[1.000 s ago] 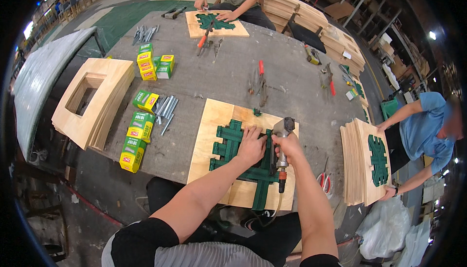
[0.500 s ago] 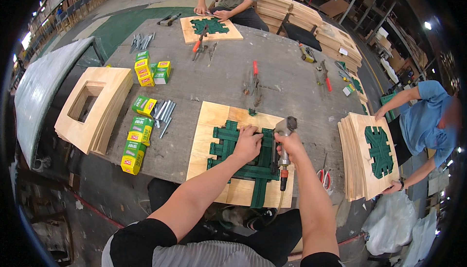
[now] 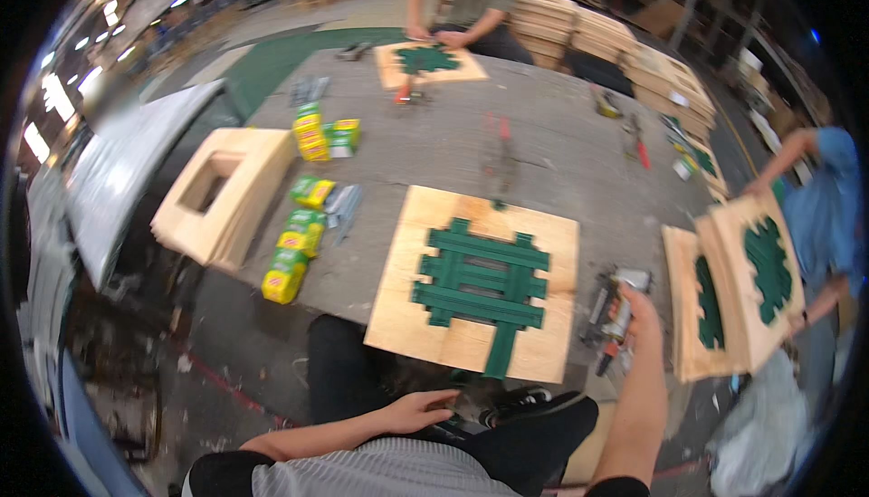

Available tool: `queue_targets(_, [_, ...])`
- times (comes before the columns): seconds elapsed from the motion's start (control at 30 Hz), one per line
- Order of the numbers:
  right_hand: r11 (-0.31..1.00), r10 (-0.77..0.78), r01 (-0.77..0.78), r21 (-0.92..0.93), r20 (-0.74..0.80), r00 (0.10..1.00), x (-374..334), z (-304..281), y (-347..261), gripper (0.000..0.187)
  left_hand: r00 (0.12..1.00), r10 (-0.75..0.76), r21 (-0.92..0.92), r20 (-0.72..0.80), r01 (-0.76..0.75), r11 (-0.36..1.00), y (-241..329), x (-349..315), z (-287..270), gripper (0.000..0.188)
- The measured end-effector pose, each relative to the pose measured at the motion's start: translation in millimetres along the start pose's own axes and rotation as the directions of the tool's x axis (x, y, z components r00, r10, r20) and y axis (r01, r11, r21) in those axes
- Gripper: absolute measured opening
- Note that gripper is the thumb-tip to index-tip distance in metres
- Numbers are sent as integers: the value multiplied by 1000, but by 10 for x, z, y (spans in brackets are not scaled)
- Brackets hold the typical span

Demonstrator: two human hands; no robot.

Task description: The person weaves green webbing straps into a grid pattern on a square wooden board and secures them with a pneumatic staple gun. The person repeatedly lays straps, aligns them, and staples intersections to build a woven spring grid.

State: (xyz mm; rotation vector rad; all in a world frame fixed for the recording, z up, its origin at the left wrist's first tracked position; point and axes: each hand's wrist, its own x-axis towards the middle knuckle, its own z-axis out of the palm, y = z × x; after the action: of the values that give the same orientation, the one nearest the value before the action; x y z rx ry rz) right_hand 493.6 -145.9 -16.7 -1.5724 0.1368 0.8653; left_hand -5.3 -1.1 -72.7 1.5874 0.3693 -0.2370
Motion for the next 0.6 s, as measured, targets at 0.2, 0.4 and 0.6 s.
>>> queue_targets(0.2, [811,-439,419,-407,49,897,-585,-38,-157,39,931,349,-25,-105,-354,935,-124,719,150,96])
queue_targets(0.4, [361,-371,333,-871,193,908,-1255,320,490,48,953,229,208,-198,-187,960,221,630,424,53])
queue_targets(0.6, [447,-21,496,-745,546,838,-1513,687,1523,66,901,393,217,-183,-353,910,411,592,486,51])
